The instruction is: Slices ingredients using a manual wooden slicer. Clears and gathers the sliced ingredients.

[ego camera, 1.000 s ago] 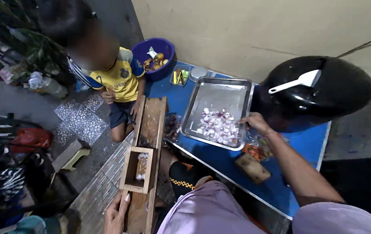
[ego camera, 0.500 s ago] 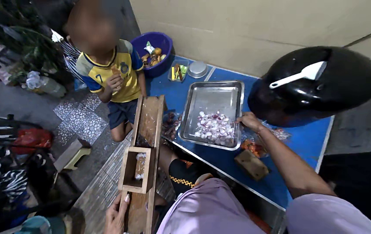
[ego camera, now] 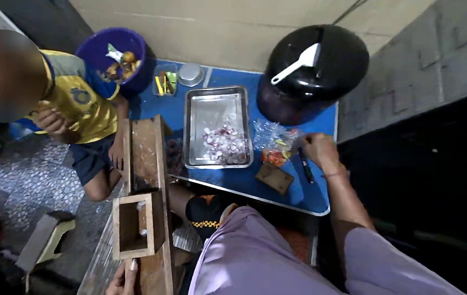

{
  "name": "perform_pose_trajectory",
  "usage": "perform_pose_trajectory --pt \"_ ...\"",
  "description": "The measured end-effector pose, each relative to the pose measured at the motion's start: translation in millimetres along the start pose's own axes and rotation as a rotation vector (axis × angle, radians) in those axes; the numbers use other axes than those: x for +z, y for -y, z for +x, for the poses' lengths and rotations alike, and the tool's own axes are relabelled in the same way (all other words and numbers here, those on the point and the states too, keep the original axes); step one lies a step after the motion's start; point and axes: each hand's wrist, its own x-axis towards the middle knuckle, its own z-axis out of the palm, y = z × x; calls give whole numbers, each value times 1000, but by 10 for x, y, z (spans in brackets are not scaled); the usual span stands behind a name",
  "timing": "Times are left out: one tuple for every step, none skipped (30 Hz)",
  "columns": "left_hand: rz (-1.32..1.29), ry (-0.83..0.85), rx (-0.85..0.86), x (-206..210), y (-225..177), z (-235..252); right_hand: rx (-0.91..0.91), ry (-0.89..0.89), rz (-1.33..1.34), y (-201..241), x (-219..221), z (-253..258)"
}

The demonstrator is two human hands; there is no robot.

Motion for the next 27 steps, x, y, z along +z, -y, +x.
perform_pose_trajectory --pt "5 12 -1 15 -7 36 17 -76 15 -444 282 171" --pt "10 23 0 29 -17 69 97 -12 -14 -677 397 248" --pt "9 29 0 47 -24 101 174 74 -49 -808 479 281" --pt "6 32 -2 65 -37 127 211 128 -62 -908 571 303" --pt "8 35 -2 75 -56 146 219 157 -51 -1004 683 326" --pt "15 38 1 82 -75 164 207 158 -21 -1090 801 349" --pt "21 41 4 87 -86 183 188 140 9 -1120 874 348" --pt "24 44 10 90 -95 200 176 130 27 -1103 893 321" --pt "22 44 16 95 -99 220 176 137 33 -1033 854 267" --pt "15 44 20 104 -101 239 181 160 27 -919 765 185" --pt "9 50 17 106 -105 252 198 201 18 -778 639 85" --pt "7 51 13 109 -106 265 212 207 14 -718 572 20" --pt "7 48 5 113 -109 274 226 190 17 -714 527 -24" --pt "6 48 2 117 -108 282 228 145 33 -761 490 -38" --pt "-2 50 -2 119 -104 285 206 77 62 -834 452 -33" --pt "-10 52 -4 115 -102 281 161 22 102 -862 382 -54" --pt "-17 53 -8 108 -106 277 102 -19 138 -840 296 -95" --pt "-20 54 -11 105 -115 272 35 -37 179 -762 208 -133" --pt "-25 54 -14 107 -122 267 -36 -29 229 -635 134 -153" --pt "-34 54 -22 111 -128 260 -114 -13 290 -490 109 -133" --pt "-38 51 -29 116 -127 253 -186 8 350 -320 127 -73" --pt "-35 40 -33 123 -121 243 -248 35 397 -131 183 24" --pt "-24 36 -33 120 -107 229 -310 66 424 46 292 165" --pt "-12 39 -30 109 -92 213 -364 104 438 221 435 333" --pt "-2 42 -25 95 -83 199 -405 141 446 385 609 527" --pt "9 42 -20 85 -78 186 -442 163 444 538 807 741" --pt "9 37 -16 80 -75 169 -468 173 428 674 1003 953"
